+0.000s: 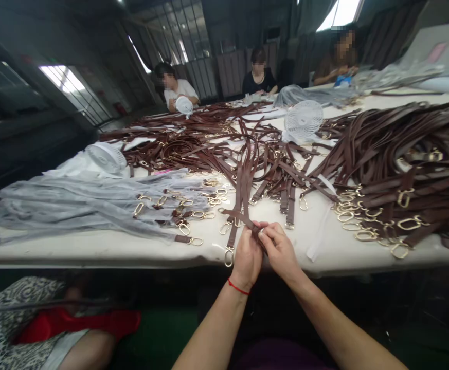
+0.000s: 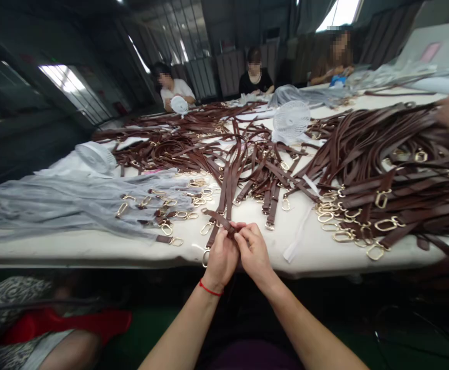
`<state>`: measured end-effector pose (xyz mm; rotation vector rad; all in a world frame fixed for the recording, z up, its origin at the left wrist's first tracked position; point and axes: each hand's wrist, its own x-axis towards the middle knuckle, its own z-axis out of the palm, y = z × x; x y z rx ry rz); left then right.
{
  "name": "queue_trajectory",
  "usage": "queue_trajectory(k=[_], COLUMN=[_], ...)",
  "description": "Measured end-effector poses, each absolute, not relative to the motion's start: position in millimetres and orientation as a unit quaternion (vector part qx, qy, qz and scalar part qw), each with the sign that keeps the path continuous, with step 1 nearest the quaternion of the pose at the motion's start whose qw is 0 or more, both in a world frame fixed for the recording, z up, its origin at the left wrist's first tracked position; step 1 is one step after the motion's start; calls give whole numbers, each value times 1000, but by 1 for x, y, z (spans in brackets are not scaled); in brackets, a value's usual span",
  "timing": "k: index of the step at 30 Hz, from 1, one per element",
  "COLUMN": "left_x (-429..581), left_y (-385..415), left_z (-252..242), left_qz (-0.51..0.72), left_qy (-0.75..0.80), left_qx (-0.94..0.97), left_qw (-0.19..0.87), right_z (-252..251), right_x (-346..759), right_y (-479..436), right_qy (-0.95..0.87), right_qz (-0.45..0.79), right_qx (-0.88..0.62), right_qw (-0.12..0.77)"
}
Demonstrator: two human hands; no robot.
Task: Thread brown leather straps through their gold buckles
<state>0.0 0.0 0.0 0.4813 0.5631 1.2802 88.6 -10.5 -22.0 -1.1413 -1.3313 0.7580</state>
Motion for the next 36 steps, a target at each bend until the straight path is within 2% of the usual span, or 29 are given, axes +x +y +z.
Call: queue_trajectory(k=[6, 12, 19, 28, 32, 36], left_x=[-4, -7, -7, -1, -4, -11], left_y=[2, 3, 1, 0, 3, 8], left_z=[-8, -10, -7, -12, -13, -9], left_qz=[531, 585, 573, 559, 560, 558], left_qy=[223, 219, 242, 281, 285, 278], left_qx=[228, 200, 214, 256, 241, 185], left_qw=[785, 755, 753, 737, 740, 760], right_z=[-28, -26, -30, -34, -27, -18], right_x=[86, 83, 81, 72, 75, 87], right_y=[-3, -2, -3, -5, -3, -4], right_qy=[-540, -565, -564, -542, -564, -592], right_qz=[367, 360, 379, 328, 318, 368], right_qx=[-481, -481, -464, -500, -510, -512], right_qw=[586, 566, 568, 590, 566, 502])
